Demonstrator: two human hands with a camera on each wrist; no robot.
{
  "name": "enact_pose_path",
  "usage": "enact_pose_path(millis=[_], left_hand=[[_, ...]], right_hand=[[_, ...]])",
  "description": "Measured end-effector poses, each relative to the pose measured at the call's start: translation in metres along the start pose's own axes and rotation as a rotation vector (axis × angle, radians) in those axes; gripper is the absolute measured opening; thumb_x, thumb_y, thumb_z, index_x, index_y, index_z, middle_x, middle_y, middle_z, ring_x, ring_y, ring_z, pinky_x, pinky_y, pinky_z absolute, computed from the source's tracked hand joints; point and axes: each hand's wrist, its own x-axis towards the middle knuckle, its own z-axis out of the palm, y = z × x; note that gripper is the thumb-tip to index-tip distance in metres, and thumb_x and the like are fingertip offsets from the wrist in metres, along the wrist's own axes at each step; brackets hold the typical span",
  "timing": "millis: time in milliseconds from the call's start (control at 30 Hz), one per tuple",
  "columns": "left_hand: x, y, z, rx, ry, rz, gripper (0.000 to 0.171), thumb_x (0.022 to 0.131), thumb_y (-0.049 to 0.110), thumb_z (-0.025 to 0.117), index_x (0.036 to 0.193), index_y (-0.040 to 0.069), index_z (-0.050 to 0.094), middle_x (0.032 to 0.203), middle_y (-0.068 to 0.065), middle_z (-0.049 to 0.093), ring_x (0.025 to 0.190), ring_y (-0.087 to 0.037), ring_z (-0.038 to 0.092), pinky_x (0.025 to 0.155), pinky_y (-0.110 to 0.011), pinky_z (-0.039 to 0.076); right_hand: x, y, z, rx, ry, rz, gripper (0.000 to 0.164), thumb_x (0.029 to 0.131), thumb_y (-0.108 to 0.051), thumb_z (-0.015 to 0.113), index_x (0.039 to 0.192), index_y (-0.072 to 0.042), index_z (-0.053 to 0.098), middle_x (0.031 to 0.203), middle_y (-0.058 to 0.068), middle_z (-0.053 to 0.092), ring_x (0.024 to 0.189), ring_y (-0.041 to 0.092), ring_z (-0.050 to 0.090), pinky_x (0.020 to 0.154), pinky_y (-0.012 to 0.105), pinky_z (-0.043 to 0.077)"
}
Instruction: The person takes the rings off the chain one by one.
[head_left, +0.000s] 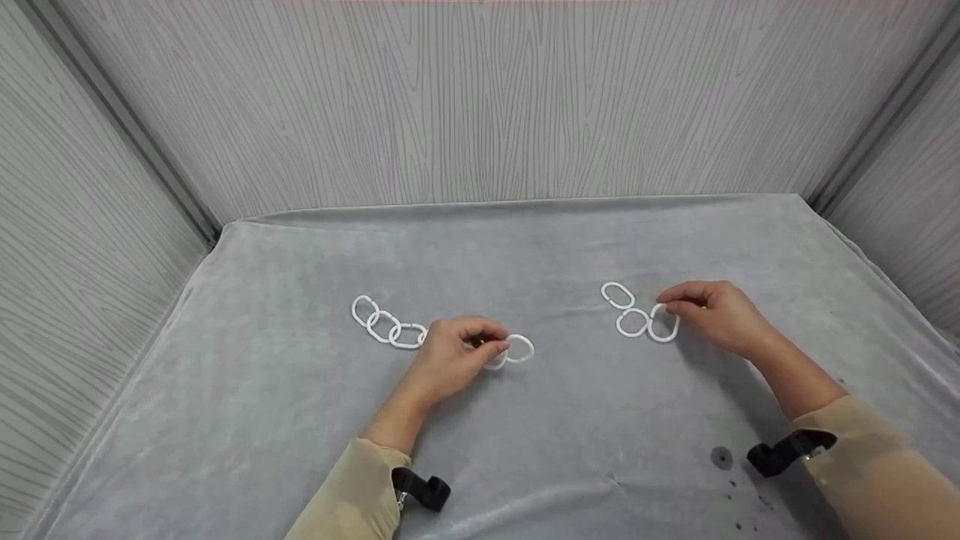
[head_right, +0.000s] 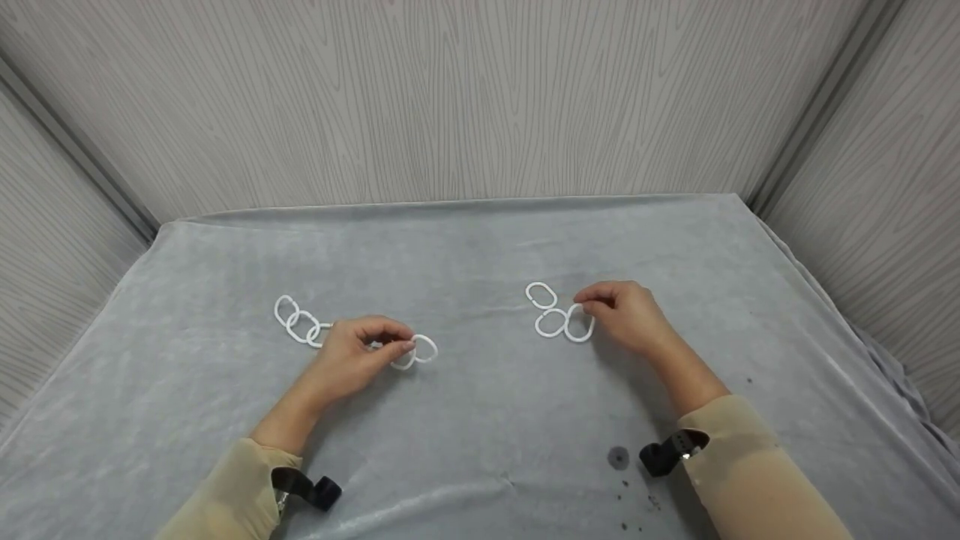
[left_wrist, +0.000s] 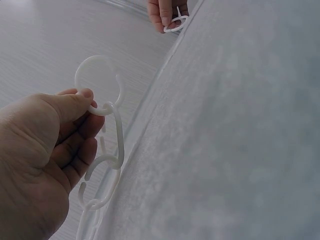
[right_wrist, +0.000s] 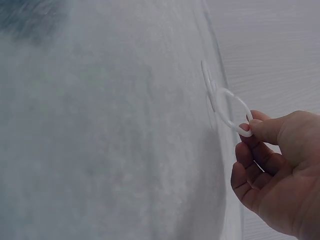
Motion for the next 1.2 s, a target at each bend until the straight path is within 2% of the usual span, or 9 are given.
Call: enact_pose_path(millis=[500,800,1067,1200], left_hand=[[0.000,-0.002,0.002,0.004,0.001,0.002,0.008,0.091,0.002,0.081,0.099,-0.001,0.081,0.088,0.002,0.077,0.081,-0.013,0.067,0.075,-0.026,0.053],[-0.002,-0.003,0.002,-0.002,0.007,0.003,0.007,0.091,0.003,0.081,0.098,0.001,0.081,0.088,0.003,0.077,0.081,-0.013,0.067,0.075,-0.026,0.053],[0.000,-0.002,0.002,0.007,0.005,0.011,0.006,0.092,0.004,0.081,0.098,0.002,0.081,0.088,0.003,0.077,0.081,-0.012,0.067,0.075,-0.026,0.053],[0.000,-0.001,0.001,0.016,0.005,0.022,0.005,0.092,0.004,0.081,0.097,0.002,0.081,0.088,0.003,0.077,0.081,-0.012,0.067,0.076,-0.026,0.053]], right_hand=[[0.000,0.007,0.002,-0.036,0.001,0.009,0.018,0.103,-0.010,0.070,0.116,-0.003,0.080,0.117,0.014,0.077,0.104,0.011,0.065,0.084,0.013,0.043],[0.000,0.008,0.003,-0.054,0.008,0.022,0.018,0.102,-0.008,0.070,0.116,-0.003,0.080,0.118,0.015,0.077,0.111,0.026,0.066,0.085,0.014,0.044],[-0.001,-0.004,0.002,-0.049,0.016,0.071,0.023,0.104,-0.014,0.068,0.122,-0.004,0.078,0.123,0.014,0.075,0.110,0.025,0.064,0.083,0.019,0.045],[-0.001,-0.018,0.005,-0.014,0.018,0.053,0.024,0.105,-0.017,0.068,0.123,-0.004,0.078,0.124,0.011,0.075,0.109,0.022,0.063,0.083,0.020,0.046]])
